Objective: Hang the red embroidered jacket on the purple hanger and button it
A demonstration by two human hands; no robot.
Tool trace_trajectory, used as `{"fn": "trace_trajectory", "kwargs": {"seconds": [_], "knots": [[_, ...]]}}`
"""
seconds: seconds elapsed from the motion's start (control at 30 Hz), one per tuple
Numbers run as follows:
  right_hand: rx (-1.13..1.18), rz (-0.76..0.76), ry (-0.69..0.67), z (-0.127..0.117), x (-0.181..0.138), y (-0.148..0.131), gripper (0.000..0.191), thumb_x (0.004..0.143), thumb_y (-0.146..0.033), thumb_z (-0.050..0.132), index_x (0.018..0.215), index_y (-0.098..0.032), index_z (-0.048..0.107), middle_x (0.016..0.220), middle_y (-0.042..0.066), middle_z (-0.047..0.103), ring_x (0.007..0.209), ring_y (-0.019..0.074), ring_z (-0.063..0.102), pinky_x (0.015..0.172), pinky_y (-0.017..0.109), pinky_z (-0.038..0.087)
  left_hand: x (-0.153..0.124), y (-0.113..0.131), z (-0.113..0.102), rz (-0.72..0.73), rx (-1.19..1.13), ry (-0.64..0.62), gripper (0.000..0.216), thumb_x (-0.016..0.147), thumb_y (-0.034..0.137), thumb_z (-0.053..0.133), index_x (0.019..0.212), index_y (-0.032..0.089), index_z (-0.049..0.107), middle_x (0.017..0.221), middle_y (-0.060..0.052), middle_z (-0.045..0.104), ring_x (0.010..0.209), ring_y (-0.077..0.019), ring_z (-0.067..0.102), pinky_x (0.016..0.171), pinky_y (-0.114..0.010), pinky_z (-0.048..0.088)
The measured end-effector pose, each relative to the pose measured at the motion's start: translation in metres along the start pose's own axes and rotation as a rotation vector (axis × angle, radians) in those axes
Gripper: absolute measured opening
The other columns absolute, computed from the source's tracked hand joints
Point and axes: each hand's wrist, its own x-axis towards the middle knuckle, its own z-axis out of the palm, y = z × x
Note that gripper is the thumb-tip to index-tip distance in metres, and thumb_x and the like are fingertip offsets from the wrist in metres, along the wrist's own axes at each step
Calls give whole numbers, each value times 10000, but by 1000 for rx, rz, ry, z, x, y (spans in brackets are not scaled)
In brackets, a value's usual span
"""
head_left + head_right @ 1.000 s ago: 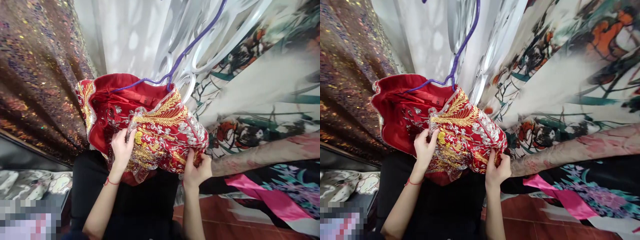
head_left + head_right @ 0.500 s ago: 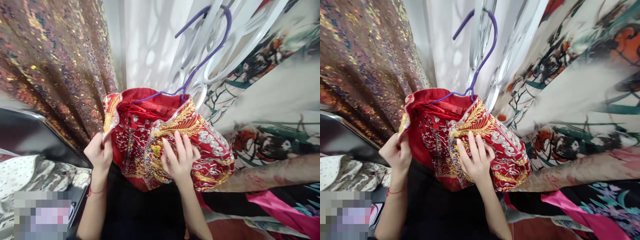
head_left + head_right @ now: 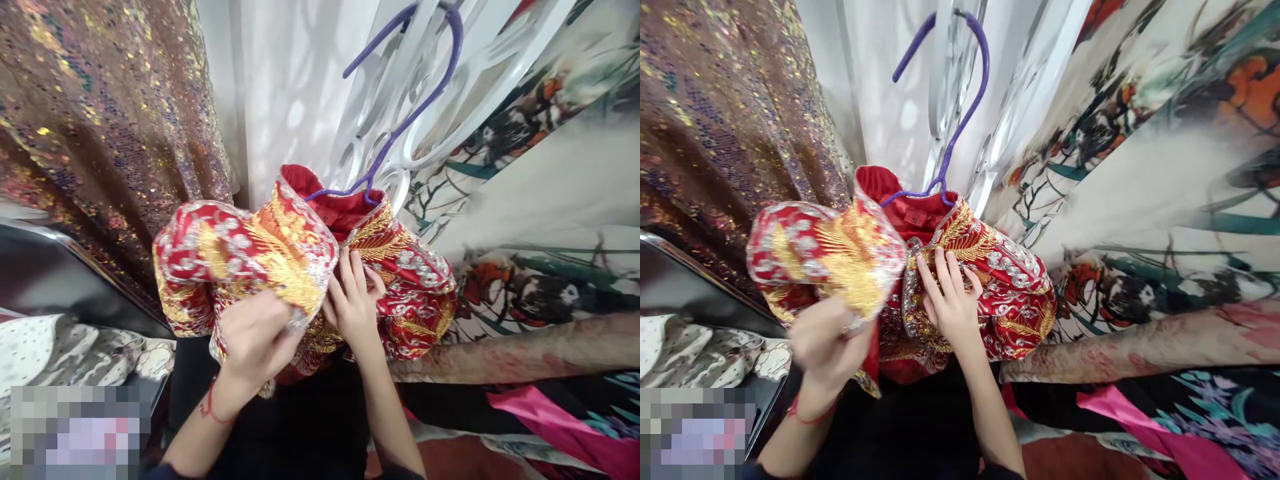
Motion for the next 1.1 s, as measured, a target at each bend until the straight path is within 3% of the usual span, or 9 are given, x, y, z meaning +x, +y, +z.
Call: {"fn": "trace_trajectory", "kwargs": {"seconds": [0.1, 0.3, 0.47, 0.6, 0.67, 0.73, 0.83, 0.9, 1.1], "knots": [[0, -20, -31, 4, -2, 6, 498, 983, -246, 516, 1474, -169, 528, 1527, 159, 540, 1550, 237, 303, 1159, 406, 240, -5, -12, 38, 11, 70, -208, 333, 1003, 212, 525, 673, 201, 479, 592, 28, 507, 506, -97, 458, 506, -256, 346], [-8, 16, -100, 2, -17, -3, 683, 975, -245, 543, 1615, -190, 310, 1560, 138, 505, 1544, 232, 307, 1228, 409, 148, -39, -50, 57, -190, -17, -230, 131, 980, 323, 611, 956, 197, 590, 792, 2, 637, 689, -128, 611, 682, -240, 481], [37, -40, -45, -2, -52, -33, 461, 955, -210, 583, 1415, -214, 607, 1411, 140, 650, 1473, 246, 402, 1218, 445, 173, -94, -72, 51, -413, -37, -215, 241, 902, 380, 704, 909, 209, 534, 786, 29, 537, 698, -120, 552, 694, -234, 466], [162, 36, 109, 6, -89, -68, 172, 932, -162, 621, 1047, -187, 746, 978, 91, 785, 1003, 189, 691, 957, 320, 433, -141, -90, 50, -623, 50, -352, 330, 886, 411, 670, 754, 217, 439, 719, 37, 468, 631, -118, 467, 623, -237, 378], [169, 195, 9, 15, -104, -85, 123, 939, -188, 632, 886, -162, 739, 737, 50, 735, 699, 142, 671, 727, 253, 451, -154, -96, 53, -704, 137, -402, 394, 852, 437, 691, 730, 224, 383, 705, 36, 450, 621, -123, 440, 600, -246, 332], [132, 343, -237, 27, -115, -98, 238, 957, -269, 636, 762, -159, 716, 596, 27, 671, 514, 122, 601, 547, 251, 376, -159, -99, 59, -748, 207, -418, 448, 828, 462, 707, 720, 230, 340, 705, 30, 444, 630, -131, 433, 592, -254, 303], [94, 551, -661, 47, -122, -110, 376, 963, -412, 629, 702, -159, 721, 549, 57, 672, 443, 141, 591, 473, 267, 282, -156, -103, 68, -766, 238, -407, 423, 838, 433, 672, 719, 233, 319, 712, 19, 446, 644, -140, 442, 604, -259, 297], [107, 668, -838, 58, -122, -111, 449, 973, -493, 591, 747, -143, 758, 582, 103, 701, 479, 167, 631, 492, 261, 297, -150, -106, 70, -762, 217, -428, 320, 848, 353, 616, 727, 230, 346, 721, 14, 474, 652, -142, 462, 629, -256, 309], [119, 821, -883, 77, -122, -103, 571, 1015, -532, 461, 777, -135, 797, 654, 166, 728, 565, 208, 679, 556, 271, 373, -143, -109, 64, -816, 123, -567, 183, 830, 283, 520, 726, 230, 379, 620, 48, 440, 522, -115, 414, 609, -239, 312]]}}
